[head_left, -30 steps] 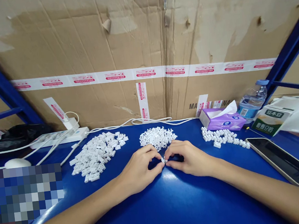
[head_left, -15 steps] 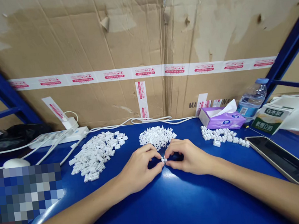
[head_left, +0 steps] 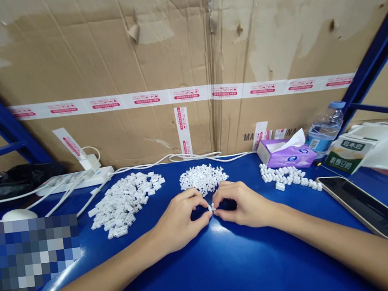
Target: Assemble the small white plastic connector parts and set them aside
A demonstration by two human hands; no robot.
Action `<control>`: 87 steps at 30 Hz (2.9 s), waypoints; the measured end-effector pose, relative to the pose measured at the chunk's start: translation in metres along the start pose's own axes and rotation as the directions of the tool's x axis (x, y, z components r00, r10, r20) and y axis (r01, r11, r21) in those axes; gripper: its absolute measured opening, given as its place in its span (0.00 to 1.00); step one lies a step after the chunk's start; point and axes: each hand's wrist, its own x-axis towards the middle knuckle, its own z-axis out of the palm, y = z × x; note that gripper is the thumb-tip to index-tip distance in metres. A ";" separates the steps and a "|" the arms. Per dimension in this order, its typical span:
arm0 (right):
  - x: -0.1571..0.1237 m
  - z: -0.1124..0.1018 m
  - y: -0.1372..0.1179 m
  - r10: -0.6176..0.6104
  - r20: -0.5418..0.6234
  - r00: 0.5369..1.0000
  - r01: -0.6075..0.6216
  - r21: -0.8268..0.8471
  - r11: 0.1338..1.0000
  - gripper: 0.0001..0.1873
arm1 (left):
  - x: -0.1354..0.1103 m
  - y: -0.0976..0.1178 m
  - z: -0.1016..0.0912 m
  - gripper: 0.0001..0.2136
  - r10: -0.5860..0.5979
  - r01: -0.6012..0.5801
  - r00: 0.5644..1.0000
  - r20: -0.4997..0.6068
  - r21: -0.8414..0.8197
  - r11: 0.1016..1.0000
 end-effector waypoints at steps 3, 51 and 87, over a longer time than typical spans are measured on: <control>-0.001 -0.002 0.000 0.027 -0.002 1.000 -0.027 -0.036 0.999 0.06 | 0.000 -0.001 0.001 0.05 -0.003 0.003 1.000 0.004 0.008 1.000; -0.002 -0.031 0.014 0.164 0.164 0.973 -0.119 -0.254 0.960 0.13 | -0.001 -0.015 -0.016 0.18 0.037 -0.064 0.993 0.109 0.257 0.964; -0.002 -0.011 0.003 0.119 0.080 0.990 -0.107 -0.148 0.983 0.06 | 0.002 -0.020 -0.014 0.07 0.080 -0.078 0.996 0.042 -0.058 0.995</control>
